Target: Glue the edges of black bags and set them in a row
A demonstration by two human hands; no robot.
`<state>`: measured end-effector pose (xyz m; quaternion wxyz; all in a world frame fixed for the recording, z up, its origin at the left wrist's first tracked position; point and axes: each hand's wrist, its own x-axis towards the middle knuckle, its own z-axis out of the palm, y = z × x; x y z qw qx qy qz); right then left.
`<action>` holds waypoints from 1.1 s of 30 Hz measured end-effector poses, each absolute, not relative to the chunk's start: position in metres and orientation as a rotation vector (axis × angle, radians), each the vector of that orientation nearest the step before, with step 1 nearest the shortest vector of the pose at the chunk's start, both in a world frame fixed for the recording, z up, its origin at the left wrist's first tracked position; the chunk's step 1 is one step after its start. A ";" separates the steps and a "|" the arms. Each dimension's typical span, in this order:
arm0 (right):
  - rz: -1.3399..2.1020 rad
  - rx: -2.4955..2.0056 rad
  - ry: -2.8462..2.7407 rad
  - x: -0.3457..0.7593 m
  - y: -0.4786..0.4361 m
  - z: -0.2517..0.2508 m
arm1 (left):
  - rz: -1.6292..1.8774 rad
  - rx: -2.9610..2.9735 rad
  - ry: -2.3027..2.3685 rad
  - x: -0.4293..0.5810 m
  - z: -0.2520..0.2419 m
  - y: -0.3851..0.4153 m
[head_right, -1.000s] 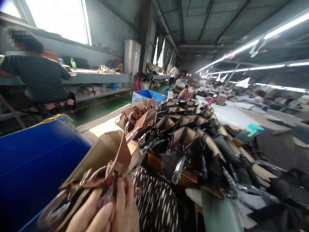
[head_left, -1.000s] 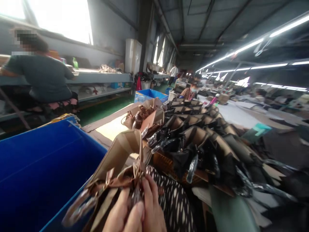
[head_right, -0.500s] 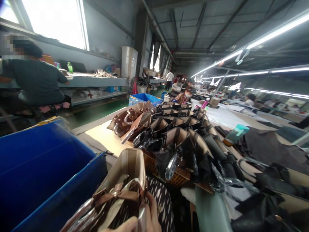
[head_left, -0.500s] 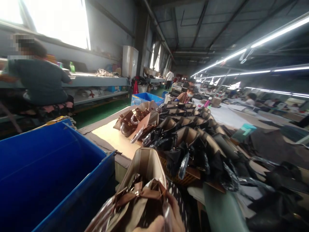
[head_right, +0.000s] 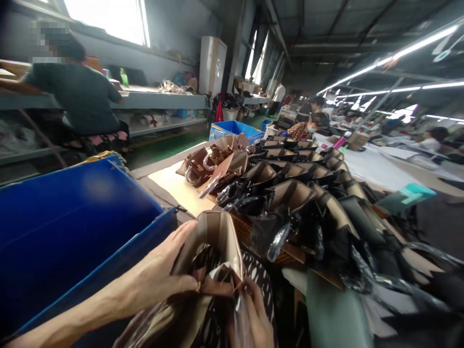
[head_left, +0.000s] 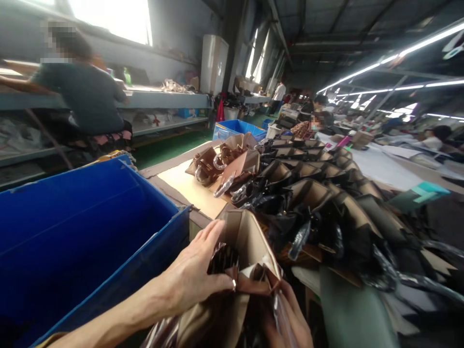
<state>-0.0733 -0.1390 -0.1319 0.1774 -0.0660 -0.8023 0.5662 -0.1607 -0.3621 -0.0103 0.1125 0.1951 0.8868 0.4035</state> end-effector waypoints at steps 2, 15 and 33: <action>1.678 -0.255 -2.238 -0.078 -0.139 -0.129 | 1.265 0.589 2.548 -0.164 -0.007 -0.361; 2.366 -0.785 -1.706 -0.089 -0.129 -0.085 | 0.951 0.574 2.538 -0.141 -0.035 -0.369; 0.938 -0.617 -2.315 0.001 -0.101 -0.092 | 0.823 0.475 2.641 -0.150 -0.026 -0.330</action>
